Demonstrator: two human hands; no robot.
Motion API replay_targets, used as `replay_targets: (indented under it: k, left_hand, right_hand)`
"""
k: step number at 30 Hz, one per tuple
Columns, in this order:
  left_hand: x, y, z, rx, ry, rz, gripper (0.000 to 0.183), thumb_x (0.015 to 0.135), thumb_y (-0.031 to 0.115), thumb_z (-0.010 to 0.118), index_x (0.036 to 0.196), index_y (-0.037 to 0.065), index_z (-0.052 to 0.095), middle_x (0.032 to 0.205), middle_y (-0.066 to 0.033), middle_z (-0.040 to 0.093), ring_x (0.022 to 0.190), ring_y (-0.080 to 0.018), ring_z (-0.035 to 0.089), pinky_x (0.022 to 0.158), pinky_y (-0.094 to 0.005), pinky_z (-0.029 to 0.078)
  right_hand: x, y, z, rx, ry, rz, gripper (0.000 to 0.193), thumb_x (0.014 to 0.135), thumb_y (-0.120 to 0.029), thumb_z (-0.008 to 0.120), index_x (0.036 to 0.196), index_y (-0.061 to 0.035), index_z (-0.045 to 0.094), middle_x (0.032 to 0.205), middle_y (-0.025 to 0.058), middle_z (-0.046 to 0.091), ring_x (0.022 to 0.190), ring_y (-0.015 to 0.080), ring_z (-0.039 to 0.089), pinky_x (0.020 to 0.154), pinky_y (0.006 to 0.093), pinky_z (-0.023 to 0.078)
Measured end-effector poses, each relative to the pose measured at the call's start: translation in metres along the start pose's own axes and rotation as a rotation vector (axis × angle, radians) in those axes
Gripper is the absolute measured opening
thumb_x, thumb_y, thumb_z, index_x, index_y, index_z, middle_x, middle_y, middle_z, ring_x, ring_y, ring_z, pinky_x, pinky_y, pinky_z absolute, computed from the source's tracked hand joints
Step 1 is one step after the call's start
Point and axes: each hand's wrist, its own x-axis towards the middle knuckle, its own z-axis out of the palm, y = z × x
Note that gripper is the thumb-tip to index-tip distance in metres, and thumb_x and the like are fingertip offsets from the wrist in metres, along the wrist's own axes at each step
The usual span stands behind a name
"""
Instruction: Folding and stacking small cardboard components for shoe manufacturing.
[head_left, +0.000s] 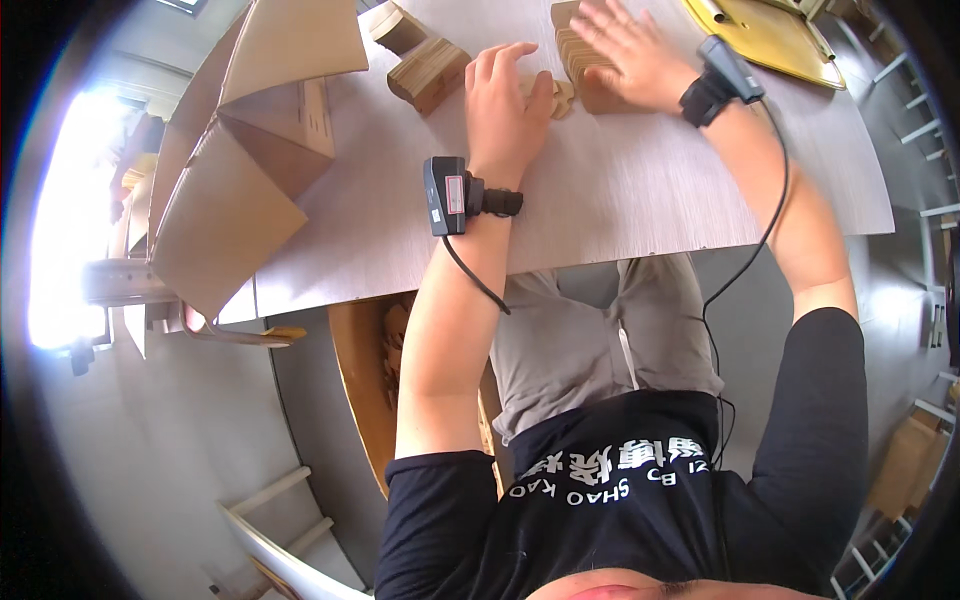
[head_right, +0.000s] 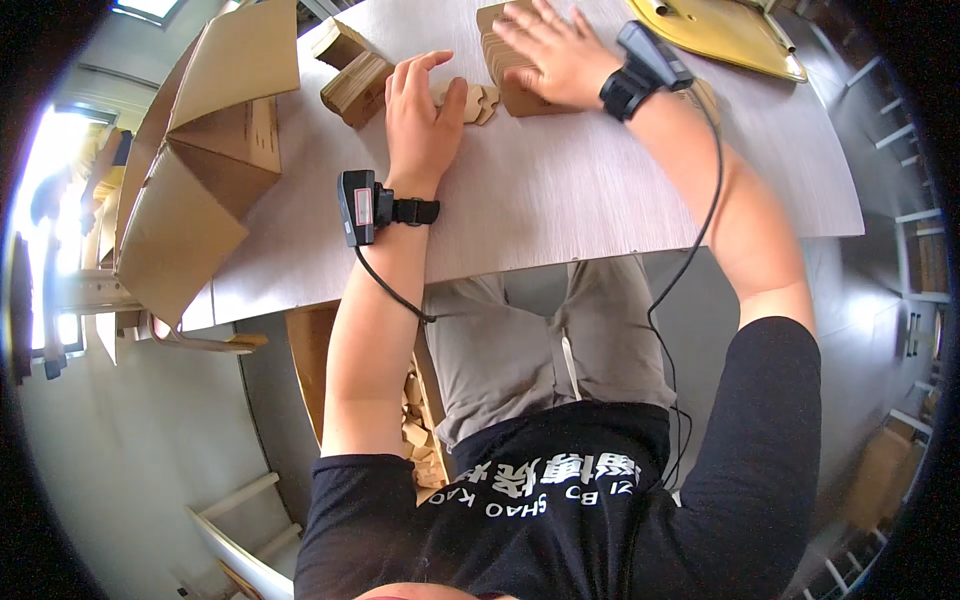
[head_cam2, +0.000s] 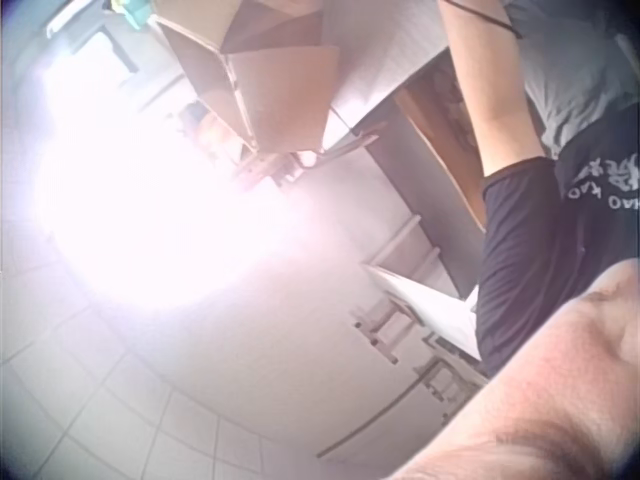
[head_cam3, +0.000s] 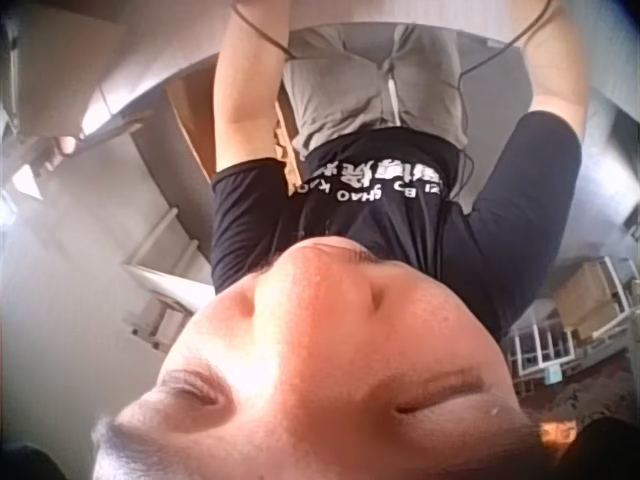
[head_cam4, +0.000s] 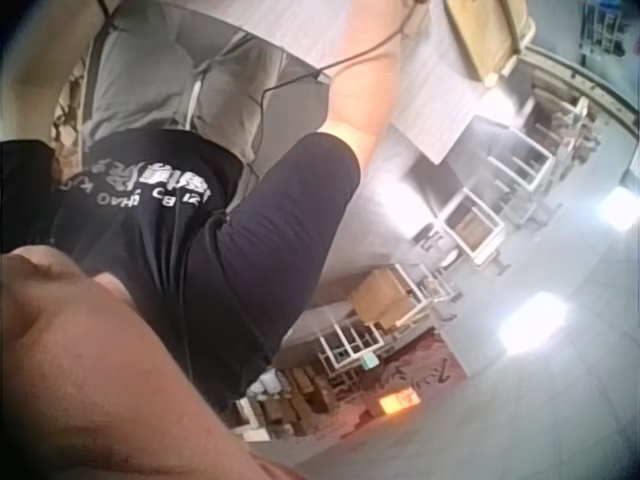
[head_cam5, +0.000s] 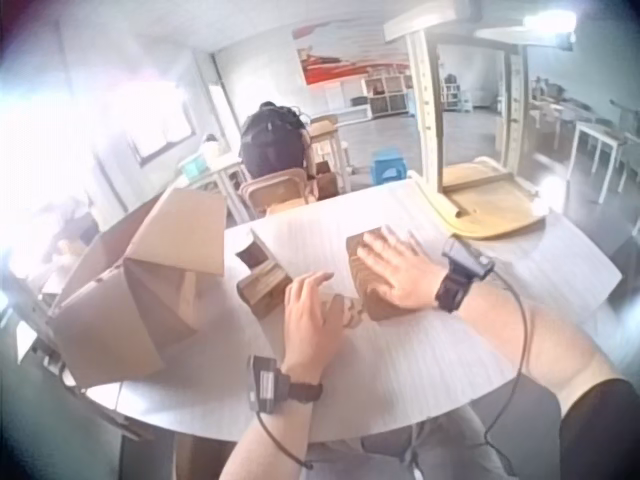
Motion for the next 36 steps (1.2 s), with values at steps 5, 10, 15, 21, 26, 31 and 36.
replay_targets:
  k: [5,10,15,21,26,31,36]
  left_hand:
    - [-0.001,0.001,-0.004,-0.023,-0.004,0.004,0.032,0.093,0.021,0.067,0.122,0.009,0.065,0.125,-0.0131,0.063,0.12,-0.0349,0.055,0.103,-0.0438,0.045]
    - [-0.004,-0.001,-0.002,-0.003,-0.025,-0.017,0.031,0.094,0.021,0.067,0.122,0.009,0.065,0.126,-0.0132,0.062,0.121,-0.0355,0.055,0.104,-0.0444,0.044]
    - [-0.003,0.003,-0.001,-0.003,-0.054,0.015,0.032,0.094,0.023,0.066,0.123,0.009,0.065,0.128,-0.0141,0.062,0.122,-0.0362,0.054,0.105,-0.0447,0.044]
    - [0.004,0.01,0.001,-0.001,-0.068,0.028,0.035,0.095,0.023,0.065,0.127,0.009,0.063,0.133,-0.0151,0.06,0.127,-0.036,0.051,0.108,-0.0454,0.042]
    - [0.057,0.004,0.016,0.07,-0.053,0.212,0.039,0.096,0.022,0.063,0.131,0.007,0.061,0.138,-0.016,0.059,0.133,-0.0385,0.048,0.113,-0.0464,0.038]
    - [0.086,0.0,0.058,0.325,-0.172,0.24,0.046,0.099,0.03,0.058,0.138,0.007,0.058,0.141,-0.0174,0.059,0.137,-0.0418,0.046,0.116,-0.0485,0.035]
    - [0.071,-0.023,0.082,0.133,-0.294,0.157,0.044,0.096,0.026,0.06,0.136,0.007,0.062,0.135,-0.0183,0.063,0.129,-0.0389,0.054,0.109,-0.0443,0.043]
  right_hand:
    - [-0.011,-0.006,0.016,0.156,0.038,-0.039,0.083,0.097,-0.049,0.061,0.162,-0.0107,0.027,0.168,0.0213,0.022,0.155,0.0453,0.015,0.124,0.0597,0.019]
    - [-0.017,-0.001,0.024,0.001,0.11,-0.164,0.068,0.103,-0.043,0.053,0.163,-0.021,0.027,0.171,0.0066,0.021,0.158,0.0324,0.015,0.127,0.0553,0.017]
    - [-0.027,0.014,0.008,-0.001,0.034,-0.273,0.066,0.105,-0.052,0.046,0.163,-0.0266,0.029,0.171,0.0053,0.021,0.158,0.0307,0.015,0.128,0.0547,0.014]
    - [-0.052,-0.001,0.002,0.255,0.315,-0.149,0.07,0.101,-0.052,0.054,0.162,-0.0264,0.031,0.172,0.0053,0.018,0.158,0.0331,0.014,0.126,0.0598,0.013]
    - [-0.065,-0.04,-0.003,0.086,0.034,0.063,0.072,0.097,-0.048,0.06,0.16,-0.024,0.034,0.169,0.0085,0.025,0.157,0.0362,0.016,0.123,0.0613,0.019]
    - [-0.067,-0.044,0.007,0.172,0.185,-0.011,0.075,0.092,-0.04,0.067,0.158,-0.018,0.039,0.165,0.0098,0.033,0.155,0.0352,0.022,0.121,0.061,0.022]
    - [-0.069,-0.049,0.009,0.2,0.177,0.04,0.081,0.089,-0.041,0.071,0.157,-0.0143,0.037,0.162,0.0129,0.034,0.154,0.0342,0.023,0.121,0.0589,0.024]
